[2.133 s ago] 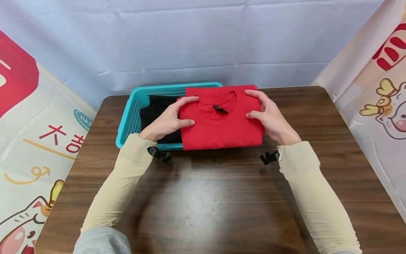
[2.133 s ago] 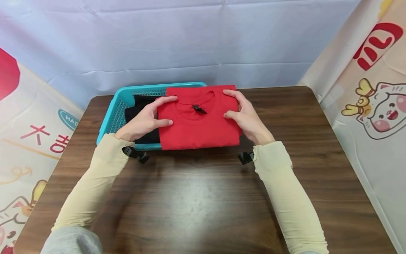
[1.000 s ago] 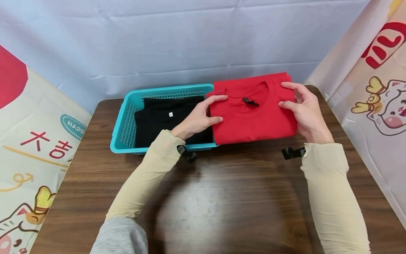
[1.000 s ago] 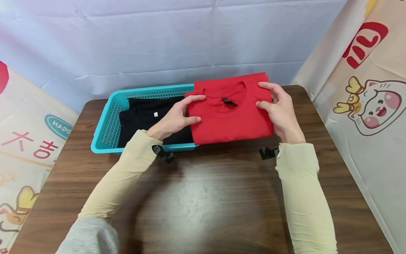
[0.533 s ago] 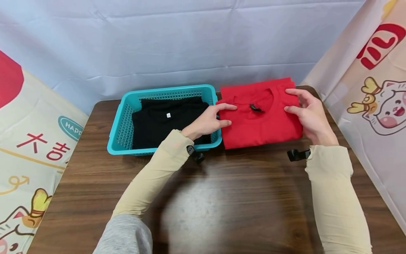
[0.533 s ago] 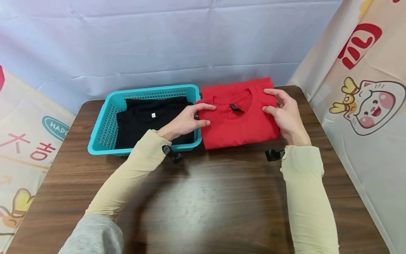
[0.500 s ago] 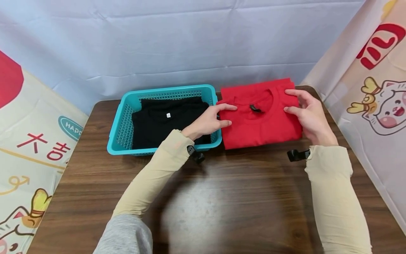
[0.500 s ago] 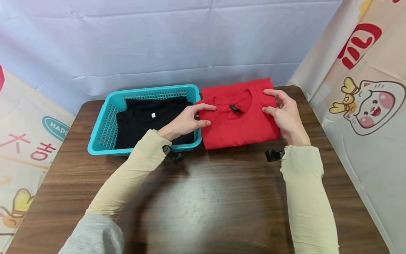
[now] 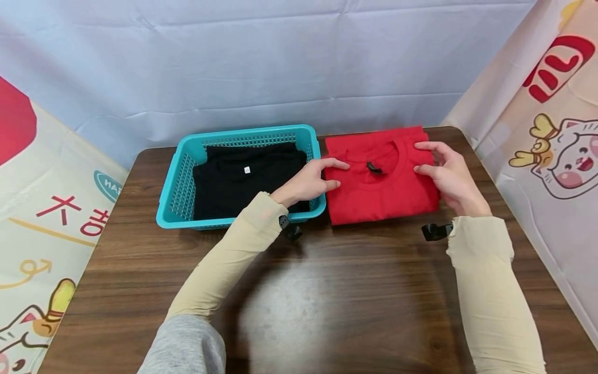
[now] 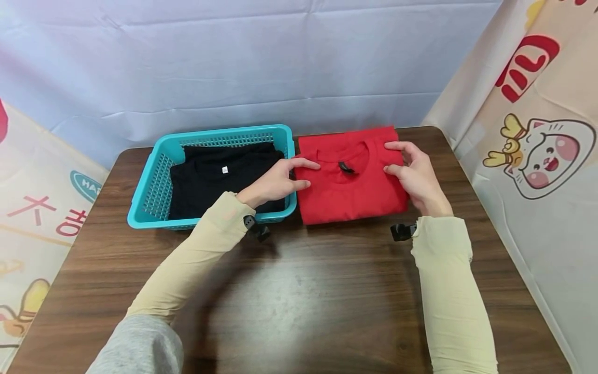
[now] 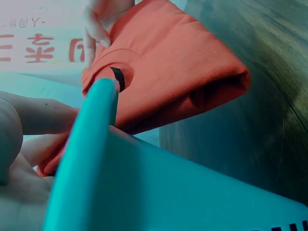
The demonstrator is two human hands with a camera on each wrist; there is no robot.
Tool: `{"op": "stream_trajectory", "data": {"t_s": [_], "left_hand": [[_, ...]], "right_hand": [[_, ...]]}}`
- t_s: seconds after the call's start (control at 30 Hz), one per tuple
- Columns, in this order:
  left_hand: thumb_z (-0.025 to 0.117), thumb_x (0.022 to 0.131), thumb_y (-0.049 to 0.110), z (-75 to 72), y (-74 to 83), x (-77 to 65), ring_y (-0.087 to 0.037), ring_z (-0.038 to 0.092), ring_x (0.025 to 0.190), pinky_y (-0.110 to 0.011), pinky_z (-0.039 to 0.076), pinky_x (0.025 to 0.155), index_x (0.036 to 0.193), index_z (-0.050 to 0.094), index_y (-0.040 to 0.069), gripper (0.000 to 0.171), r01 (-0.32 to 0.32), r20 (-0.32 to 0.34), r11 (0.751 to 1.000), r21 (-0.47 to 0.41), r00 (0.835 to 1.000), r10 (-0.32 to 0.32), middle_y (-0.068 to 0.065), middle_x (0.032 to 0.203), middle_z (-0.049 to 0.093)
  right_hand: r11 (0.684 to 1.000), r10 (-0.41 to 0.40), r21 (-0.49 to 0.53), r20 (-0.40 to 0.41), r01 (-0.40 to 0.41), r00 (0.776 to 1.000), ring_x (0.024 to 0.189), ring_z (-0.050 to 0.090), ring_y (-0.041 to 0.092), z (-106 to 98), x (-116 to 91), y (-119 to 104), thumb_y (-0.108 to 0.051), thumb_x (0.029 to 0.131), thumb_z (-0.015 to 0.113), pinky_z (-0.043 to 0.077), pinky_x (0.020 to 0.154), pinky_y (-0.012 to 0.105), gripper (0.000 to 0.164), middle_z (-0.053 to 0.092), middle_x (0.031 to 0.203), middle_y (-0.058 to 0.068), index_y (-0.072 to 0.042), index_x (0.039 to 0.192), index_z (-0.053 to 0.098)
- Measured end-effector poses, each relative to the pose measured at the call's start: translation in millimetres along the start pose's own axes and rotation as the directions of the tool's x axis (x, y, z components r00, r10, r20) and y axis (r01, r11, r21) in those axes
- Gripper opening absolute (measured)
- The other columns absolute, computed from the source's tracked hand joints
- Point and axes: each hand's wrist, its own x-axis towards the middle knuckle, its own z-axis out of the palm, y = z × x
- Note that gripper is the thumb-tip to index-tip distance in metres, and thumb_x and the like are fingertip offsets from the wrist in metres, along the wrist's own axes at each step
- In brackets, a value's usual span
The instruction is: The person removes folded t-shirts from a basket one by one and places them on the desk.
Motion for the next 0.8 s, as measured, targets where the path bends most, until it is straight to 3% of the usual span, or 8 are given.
{"op": "stream_trajectory", "data": {"t_s": [0.1,0.17,0.27,0.33,0.4,0.5,0.8], "left_hand": [[0.062,0.092,0.012,0.8,0.1,0.1,-0.014,0.045,0.112,-0.025,0.050,0.080,0.131,0.059,0.018,0.039,0.000,0.005,1.000,0.010,1.000,0.000,-0.003,0.141,0.048],[0.060,0.093,0.012,1.1,0.0,0.5,-0.012,0.050,0.089,-0.024,0.048,0.071,0.130,0.060,0.019,0.037,-0.002,0.009,1.000,0.017,1.000,0.002,-0.002,0.133,0.053],[0.057,0.095,0.012,1.4,-0.3,1.3,-0.013,0.040,0.055,-0.024,0.042,0.059,0.129,0.061,0.020,0.035,-0.009,0.014,0.999,0.035,1.000,0.008,-0.003,0.101,0.065],[0.055,0.096,0.011,1.7,-0.8,1.7,-0.015,0.031,0.044,-0.024,0.038,0.055,0.129,0.062,0.020,0.035,-0.012,0.010,0.998,0.055,1.000,0.012,-0.003,0.075,0.062],[0.052,0.097,0.010,2.0,-1.5,2.1,-0.013,0.031,0.042,-0.023,0.036,0.052,0.128,0.062,0.020,0.034,-0.011,0.004,0.997,0.071,1.000,0.011,-0.003,0.058,0.052],[0.051,0.097,0.009,2.6,-2.4,2.3,-0.014,0.030,0.041,-0.023,0.034,0.050,0.128,0.063,0.019,0.034,-0.013,0.004,0.997,0.082,1.000,0.013,0.000,0.051,0.043],[0.055,0.095,0.008,4.1,-1.7,4.0,-0.012,0.029,0.043,-0.021,0.034,0.051,0.128,0.064,0.017,0.035,-0.063,0.046,0.988,0.145,0.997,0.057,0.001,0.050,0.042]], "right_hand": [[0.998,0.009,-0.056,-0.005,-0.010,1.000,0.091,0.057,0.003,0,1,3,-0.003,0.093,0.057,0.051,0.069,0.017,0.039,0.054,0.113,-0.011,-0.018,0.129,0.053],[0.995,0.018,-0.099,-0.005,-0.018,1.000,0.089,0.057,0.003,1,2,5,-0.005,0.094,0.057,0.051,0.070,0.017,0.038,0.055,0.111,-0.012,-0.020,0.128,0.052],[0.986,0.026,-0.163,-0.002,-0.026,1.000,0.097,0.053,0.004,2,3,8,-0.009,0.095,0.056,0.049,0.073,0.016,0.036,0.052,0.113,-0.014,-0.021,0.128,0.051],[0.982,0.030,-0.188,-0.002,-0.029,1.000,0.108,0.047,0.006,3,4,10,-0.011,0.095,0.055,0.047,0.076,0.014,0.033,0.048,0.116,-0.015,-0.022,0.127,0.051],[0.980,0.030,-0.198,-0.005,-0.030,1.000,0.117,0.039,0.010,4,5,12,-0.011,0.096,0.055,0.045,0.078,0.011,0.031,0.045,0.119,-0.014,-0.021,0.125,0.051],[0.978,0.038,-0.203,-0.013,-0.039,0.999,0.120,0.035,0.011,5,6,14,-0.012,0.096,0.055,0.043,0.080,0.010,0.029,0.043,0.121,-0.013,-0.020,0.123,0.051],[0.969,0.124,-0.209,-0.038,-0.129,0.992,0.086,0.049,0.004,8,5,16,-0.019,0.097,0.054,0.044,0.074,0.015,0.021,0.049,0.100,-0.012,-0.019,0.117,0.050]]}}
